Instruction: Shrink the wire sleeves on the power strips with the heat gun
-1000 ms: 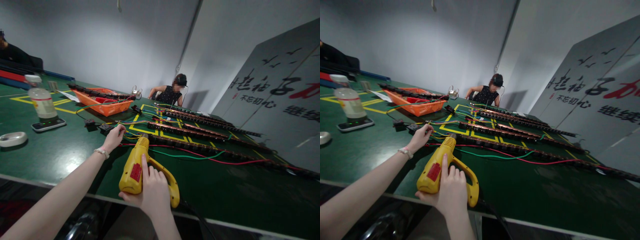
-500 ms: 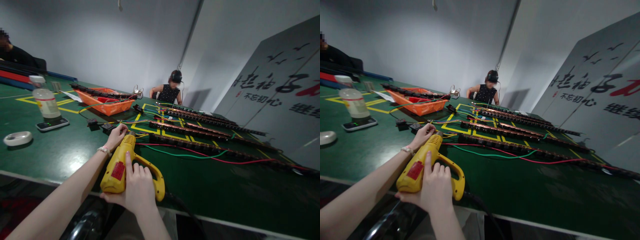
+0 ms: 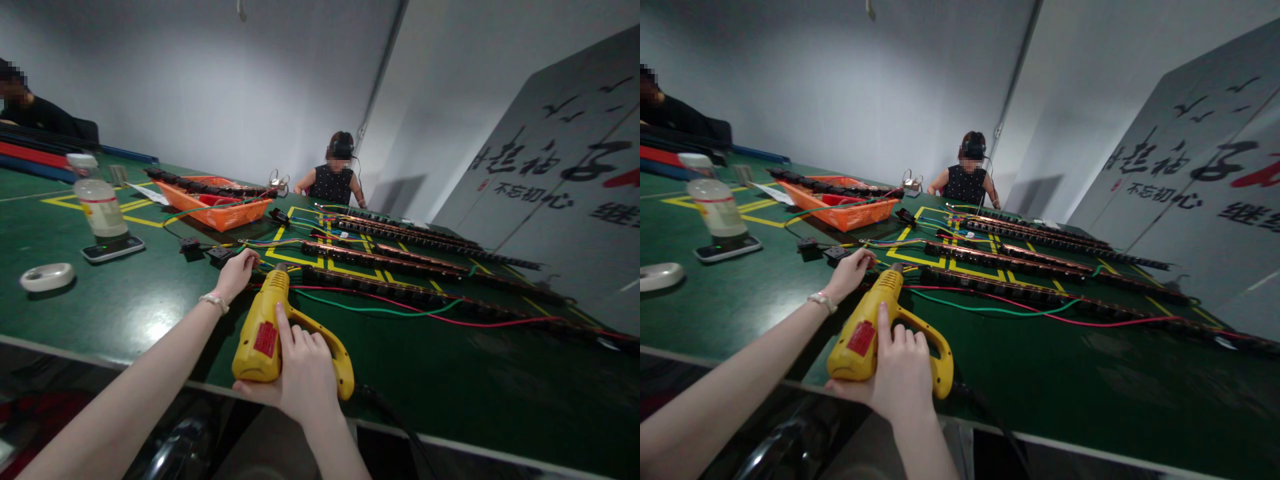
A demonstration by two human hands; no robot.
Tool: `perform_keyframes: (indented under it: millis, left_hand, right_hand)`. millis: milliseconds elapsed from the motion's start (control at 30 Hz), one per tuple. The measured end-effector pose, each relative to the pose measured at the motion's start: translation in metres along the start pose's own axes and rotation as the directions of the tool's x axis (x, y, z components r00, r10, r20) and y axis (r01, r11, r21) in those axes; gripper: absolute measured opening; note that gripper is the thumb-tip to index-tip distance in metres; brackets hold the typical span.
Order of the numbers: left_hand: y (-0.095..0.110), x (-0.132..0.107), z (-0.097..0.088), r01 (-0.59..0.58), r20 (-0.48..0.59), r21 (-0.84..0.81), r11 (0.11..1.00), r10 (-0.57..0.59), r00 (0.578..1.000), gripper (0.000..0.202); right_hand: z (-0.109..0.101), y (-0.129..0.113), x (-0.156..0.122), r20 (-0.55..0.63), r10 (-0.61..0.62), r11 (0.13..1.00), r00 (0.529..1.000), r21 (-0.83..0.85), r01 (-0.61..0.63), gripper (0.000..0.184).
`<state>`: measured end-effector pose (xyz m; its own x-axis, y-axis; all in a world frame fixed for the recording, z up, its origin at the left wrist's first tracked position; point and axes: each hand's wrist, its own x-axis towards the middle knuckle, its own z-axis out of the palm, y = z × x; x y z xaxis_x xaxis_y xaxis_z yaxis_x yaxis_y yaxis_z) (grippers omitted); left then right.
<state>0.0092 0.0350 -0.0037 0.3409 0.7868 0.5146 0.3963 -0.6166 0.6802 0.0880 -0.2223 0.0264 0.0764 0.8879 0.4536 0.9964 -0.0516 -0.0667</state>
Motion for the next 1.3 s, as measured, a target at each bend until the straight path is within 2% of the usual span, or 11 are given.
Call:
perform_keyframes:
  millis: [233, 333, 567, 733, 867, 1033, 1300]
  left_hand:
    - [-0.003, 0.001, 0.002, 0.015, 0.026, 0.003, 1.0, -0.015, 1.0, 0.023]
    - [0.0, 0.0, 0.002, 0.027, 0.047, 0.044, 0.999, -0.029, 0.998, 0.024]
    - [0.003, 0.0, 0.002, 0.081, 0.097, 0.027, 0.996, -0.083, 0.992, 0.021]
    - [-0.003, 0.001, 0.005, 0.077, 0.1, -0.049, 0.996, -0.072, 0.992, 0.018]
    - [0.003, 0.0, 0.004, 0.077, 0.084, -0.141, 0.987, -0.066, 0.994, 0.018]
    - [0.013, 0.0, 0.001, 0.05, 0.019, -0.105, 0.993, -0.048, 0.999, 0.018]
    - [0.007, 0.001, 0.0, 0.052, 0.036, -0.071, 0.996, -0.05, 0.998, 0.022]
  right_hand:
    - [-0.006, 0.019, -0.009, -0.033, 0.067, 0.997, 0.997, -0.021, -0.068, 0.116]
    - [-0.007, 0.022, -0.01, -0.062, 0.07, 0.996, 0.996, -0.047, -0.073, 0.117]
    - [-0.007, 0.021, -0.012, -0.072, 0.067, 0.994, 0.995, -0.079, -0.073, 0.12]
    - [-0.005, 0.008, -0.012, -0.087, 0.103, 0.989, 0.991, -0.094, -0.111, 0.124]
    - [0.002, -0.007, -0.009, -0.057, 0.119, 0.989, 0.991, -0.08, -0.124, 0.126]
    - [0.014, -0.024, -0.001, -0.011, 0.051, 0.997, 0.999, -0.053, -0.052, 0.137]
    - [0.014, -0.036, 0.003, -0.011, 0.027, 0.999, 1.0, -0.025, -0.028, 0.138]
